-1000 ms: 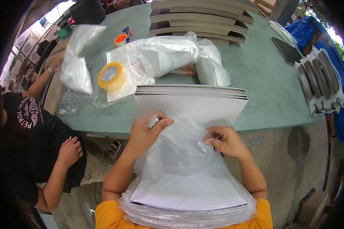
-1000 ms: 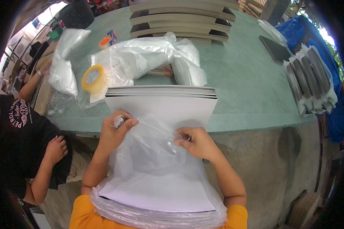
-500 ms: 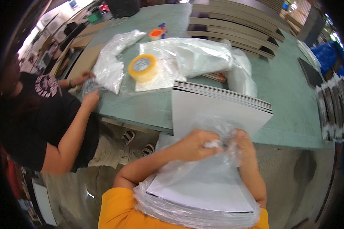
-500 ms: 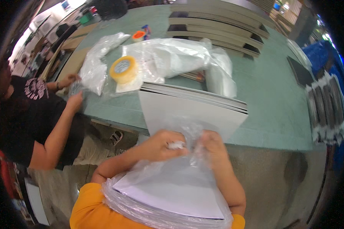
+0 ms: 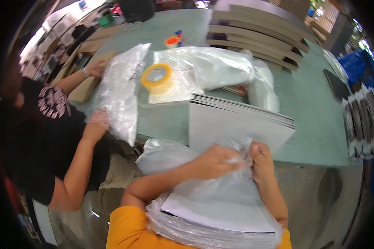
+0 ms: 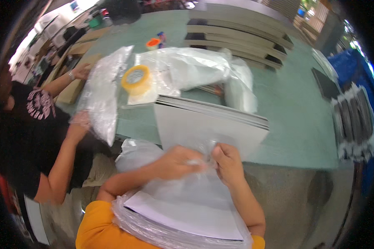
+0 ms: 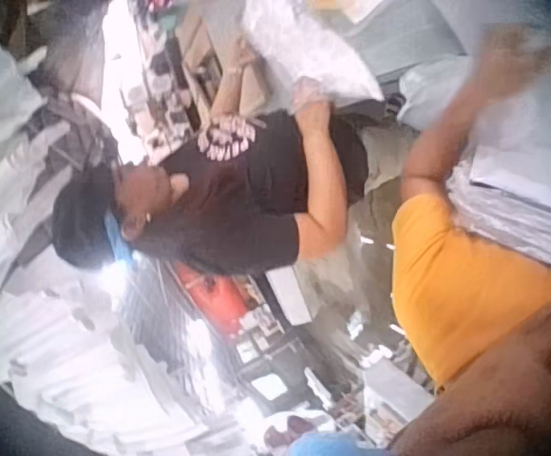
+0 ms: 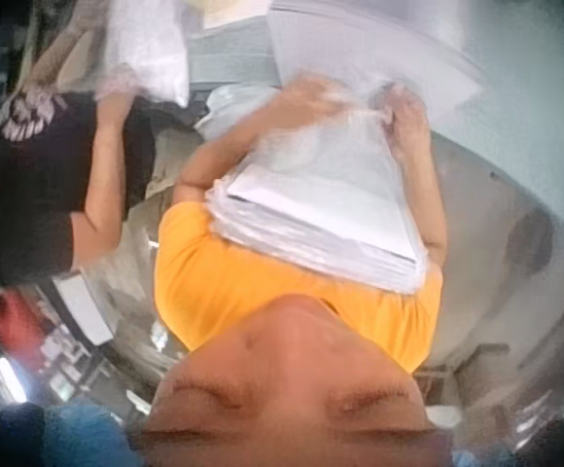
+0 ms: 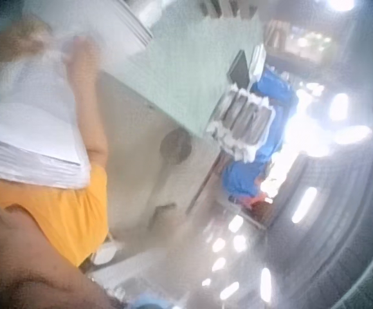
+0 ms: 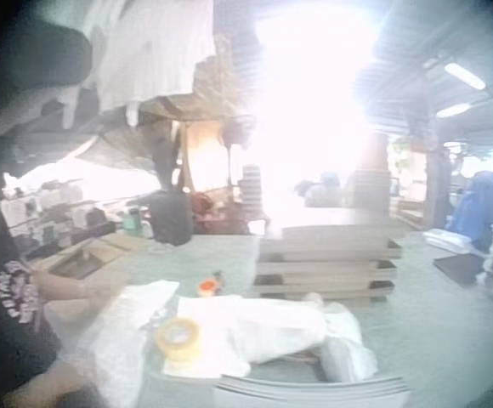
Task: The person packages black notebooks into individual plastic sleeves by hand, inserting each notebook into a sleeve and smoothing the plastic.
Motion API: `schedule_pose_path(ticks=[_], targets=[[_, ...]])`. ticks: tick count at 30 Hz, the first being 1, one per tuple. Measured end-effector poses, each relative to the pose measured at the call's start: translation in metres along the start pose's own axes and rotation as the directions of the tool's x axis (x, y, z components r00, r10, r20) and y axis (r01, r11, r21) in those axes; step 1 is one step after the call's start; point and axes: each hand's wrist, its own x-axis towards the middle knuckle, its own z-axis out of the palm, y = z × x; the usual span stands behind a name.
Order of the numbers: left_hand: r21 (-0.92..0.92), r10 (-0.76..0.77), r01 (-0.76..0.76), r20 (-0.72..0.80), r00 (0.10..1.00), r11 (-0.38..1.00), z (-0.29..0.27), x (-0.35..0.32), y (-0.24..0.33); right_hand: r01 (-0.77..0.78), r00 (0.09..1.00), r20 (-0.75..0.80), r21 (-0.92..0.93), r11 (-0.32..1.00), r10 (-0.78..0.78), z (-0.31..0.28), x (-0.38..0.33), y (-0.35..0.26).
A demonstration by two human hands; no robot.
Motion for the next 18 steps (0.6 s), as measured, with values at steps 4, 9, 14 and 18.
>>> schedule_pose_path(ticks=[4,9,14,18], targets=[[0.285,-0.163,0.37,-0.554,0.816,0.884,-0.117,-0.037,-0.048,0.007,0.993,0.112,0.235,0.972,-0.034,-0.013,-0.004,-0.009],[0.402,0.248,-0.05,-0.459,0.853,0.914,-0.043,-0.003,0.046,0.188,0.964,0.246,-0.376,0.908,-0.098,0.002,-0.017,-0.04],[0.185,-0.048,0.017,0.163,0.985,0.983,0.0,0.008,0.055,0.636,0.763,0.113,-0.308,0.707,-0.637,0.033,-0.031,-0.08],[0.179,0.083,-0.102,0.113,0.99,0.978,-0.02,0.016,0.05,0.129,0.985,0.096,0.115,0.985,-0.141,-0.001,-0.021,-0.064]])
